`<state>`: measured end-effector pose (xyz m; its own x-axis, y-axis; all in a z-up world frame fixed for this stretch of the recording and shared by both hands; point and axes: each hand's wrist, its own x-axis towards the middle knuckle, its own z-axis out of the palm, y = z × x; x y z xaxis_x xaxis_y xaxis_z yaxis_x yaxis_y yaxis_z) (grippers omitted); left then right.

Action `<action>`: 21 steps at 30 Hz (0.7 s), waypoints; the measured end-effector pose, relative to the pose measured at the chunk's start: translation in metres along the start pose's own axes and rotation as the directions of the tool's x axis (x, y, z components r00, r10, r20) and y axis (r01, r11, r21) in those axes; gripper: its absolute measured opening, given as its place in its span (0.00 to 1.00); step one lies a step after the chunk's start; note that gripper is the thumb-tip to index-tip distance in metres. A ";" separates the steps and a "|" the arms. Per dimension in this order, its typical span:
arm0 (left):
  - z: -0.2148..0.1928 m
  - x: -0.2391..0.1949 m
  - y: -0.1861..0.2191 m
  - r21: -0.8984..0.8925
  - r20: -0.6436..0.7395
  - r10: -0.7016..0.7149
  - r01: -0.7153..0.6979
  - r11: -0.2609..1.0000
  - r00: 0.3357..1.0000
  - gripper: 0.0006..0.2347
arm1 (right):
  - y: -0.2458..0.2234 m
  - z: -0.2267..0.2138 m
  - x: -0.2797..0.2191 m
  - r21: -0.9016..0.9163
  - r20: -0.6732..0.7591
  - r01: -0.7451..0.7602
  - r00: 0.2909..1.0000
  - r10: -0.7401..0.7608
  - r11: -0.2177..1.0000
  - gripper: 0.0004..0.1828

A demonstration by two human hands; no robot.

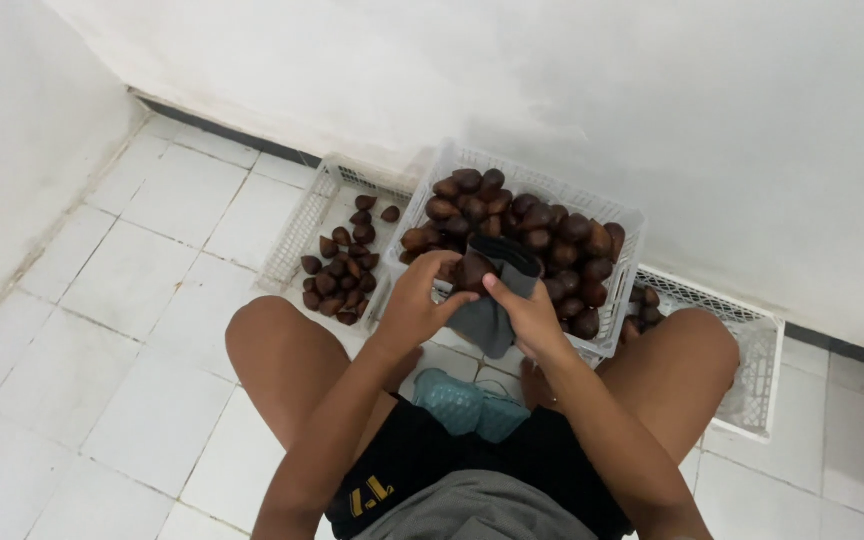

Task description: The person sits on a small stool and wipes brown nuts with a gray cloth, handling them one at a time from a white plastic crate and placing them into a second crate. The person repeats this process for multiple nuts throughout the clip.

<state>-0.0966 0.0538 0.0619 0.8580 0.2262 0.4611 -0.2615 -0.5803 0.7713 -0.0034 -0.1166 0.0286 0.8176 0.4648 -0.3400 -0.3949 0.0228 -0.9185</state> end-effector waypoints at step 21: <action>-0.202 0.063 -0.095 -0.151 -0.390 -0.429 0.403 0.903 0.815 0.20 | -0.012 0.224 0.050 0.304 0.014 -0.263 0.962 0.272 0.916 0.31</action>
<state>-0.1067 0.2809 0.1062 0.6388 0.7385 0.2159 0.0433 -0.3146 0.9482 -0.0514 0.1046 0.0683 0.6737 0.4655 -0.5740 -0.7040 0.1681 -0.6900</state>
